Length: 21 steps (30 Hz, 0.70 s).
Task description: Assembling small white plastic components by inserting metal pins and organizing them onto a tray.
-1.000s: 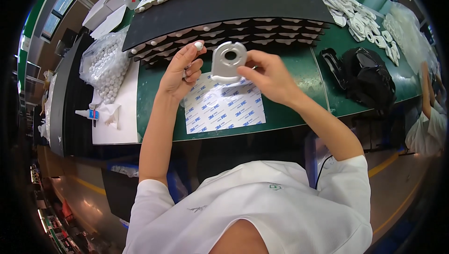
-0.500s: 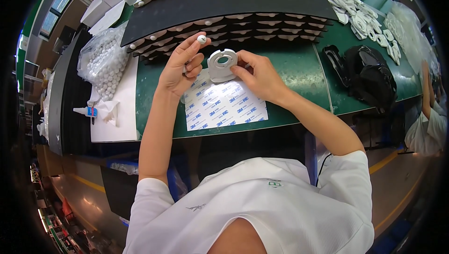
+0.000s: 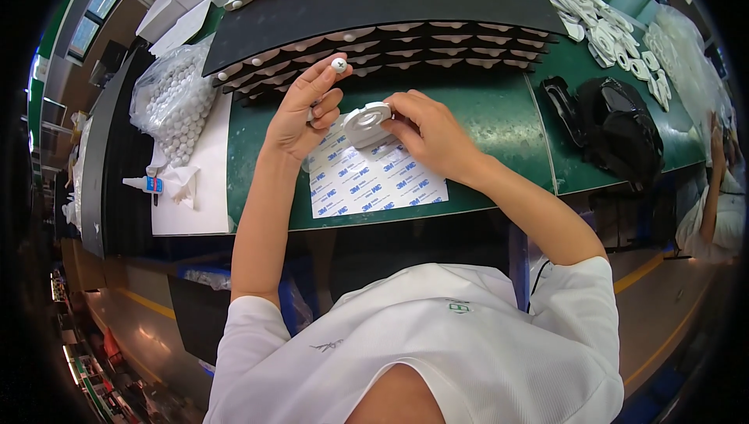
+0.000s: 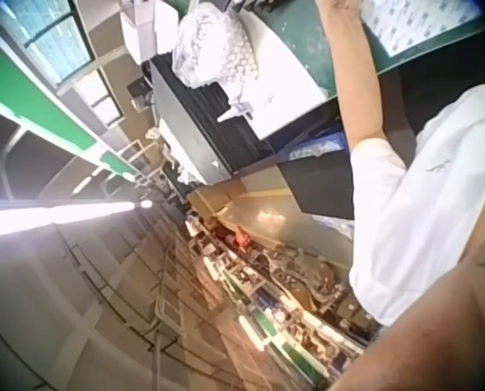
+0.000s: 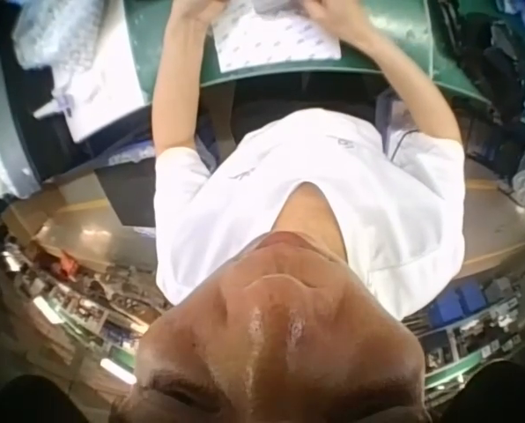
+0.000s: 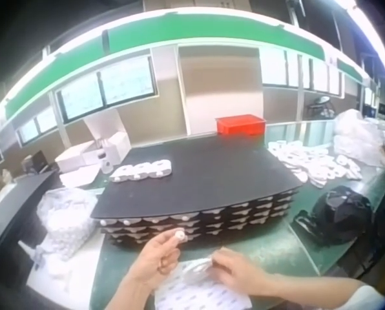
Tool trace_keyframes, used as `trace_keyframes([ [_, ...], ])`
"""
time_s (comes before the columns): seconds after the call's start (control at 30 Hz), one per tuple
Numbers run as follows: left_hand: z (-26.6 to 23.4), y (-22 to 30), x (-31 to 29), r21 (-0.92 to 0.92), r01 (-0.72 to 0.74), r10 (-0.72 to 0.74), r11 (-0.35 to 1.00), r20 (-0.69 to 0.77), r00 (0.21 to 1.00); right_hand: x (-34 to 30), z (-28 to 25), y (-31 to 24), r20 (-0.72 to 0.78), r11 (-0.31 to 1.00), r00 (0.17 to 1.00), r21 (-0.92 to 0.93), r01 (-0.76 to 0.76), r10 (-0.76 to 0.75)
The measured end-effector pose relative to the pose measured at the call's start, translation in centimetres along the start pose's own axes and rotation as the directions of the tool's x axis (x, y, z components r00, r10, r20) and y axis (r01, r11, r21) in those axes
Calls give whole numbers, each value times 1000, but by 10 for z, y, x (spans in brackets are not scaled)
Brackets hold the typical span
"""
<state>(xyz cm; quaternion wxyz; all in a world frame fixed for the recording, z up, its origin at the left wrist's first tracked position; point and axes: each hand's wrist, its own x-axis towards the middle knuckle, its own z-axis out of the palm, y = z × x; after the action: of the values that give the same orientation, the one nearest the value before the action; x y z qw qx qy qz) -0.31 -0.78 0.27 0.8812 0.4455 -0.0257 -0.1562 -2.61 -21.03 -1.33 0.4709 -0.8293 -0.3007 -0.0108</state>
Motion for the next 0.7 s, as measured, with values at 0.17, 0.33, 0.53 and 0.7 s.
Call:
trace_keyframes([
  [0.17,0,0,0,0,-12,12,1000,3,1000,2,4,0,46,977,987,143,-157,152],
  [0.33,4,2,-2,9,-9,9,1000,0,1000,4,-4,11,78,729,974,650,-213,214],
  [0.53,1,-1,-3,76,14,-18,997,44,999,2,-15,15,201,339,964,907,-251,176],
  [0.7,4,-1,-4,109,18,-26,994,74,997,4,-22,10,117,399,986,904,-154,115],
])
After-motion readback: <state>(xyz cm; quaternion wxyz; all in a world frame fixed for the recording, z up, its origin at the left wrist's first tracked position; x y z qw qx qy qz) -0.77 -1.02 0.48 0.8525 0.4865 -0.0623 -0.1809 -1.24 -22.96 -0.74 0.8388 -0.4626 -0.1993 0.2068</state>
